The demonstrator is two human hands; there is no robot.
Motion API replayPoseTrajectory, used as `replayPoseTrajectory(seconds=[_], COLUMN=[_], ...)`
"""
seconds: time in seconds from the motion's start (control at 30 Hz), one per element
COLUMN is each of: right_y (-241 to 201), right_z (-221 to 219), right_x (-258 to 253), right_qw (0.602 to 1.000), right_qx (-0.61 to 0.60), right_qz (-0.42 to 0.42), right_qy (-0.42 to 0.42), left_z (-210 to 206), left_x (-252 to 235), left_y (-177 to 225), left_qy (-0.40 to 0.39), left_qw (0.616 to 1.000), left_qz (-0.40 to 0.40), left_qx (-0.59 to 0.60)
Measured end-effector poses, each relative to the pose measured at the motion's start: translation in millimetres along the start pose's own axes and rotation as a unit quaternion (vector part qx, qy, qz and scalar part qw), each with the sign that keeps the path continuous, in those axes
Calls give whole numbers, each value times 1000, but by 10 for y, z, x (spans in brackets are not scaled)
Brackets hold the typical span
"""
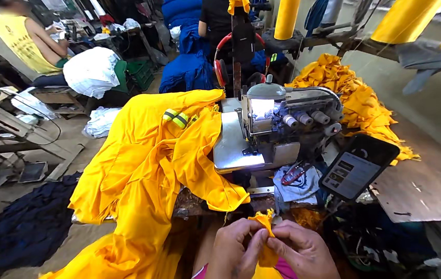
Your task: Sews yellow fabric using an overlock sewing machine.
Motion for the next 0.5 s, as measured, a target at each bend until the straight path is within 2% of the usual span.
replayPoseTrajectory(seconds=[0.13,0.27,0.37,0.5], right_y=[-18,-41,-68,-115], right_z=[30,27,6,-21], right_x=[2,-8,11,19], right_qw=[999,997,994,983], right_qx=[20,66,108,180], right_qz=[25,41,18,15], right_qy=[5,10,15,-16], left_z=[-35,-64,-51,-36], left_x=[23,5,-13,-20], left_y=[-40,-42,-20,-12], left_qy=[-34,-12,14,37], left_qw=[997,999,999,998], left_qz=[42,3,-26,-42], left_qx=[46,29,36,7])
Point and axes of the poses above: each hand's wrist, its own x-axis away from the middle knuckle, its own z-axis out of the back of the hand, y = z × x, the point moved 7 cm from there along -x, towards the middle knuckle, and after that the axes turned 9 degrees about z, right-handed, at the moved point
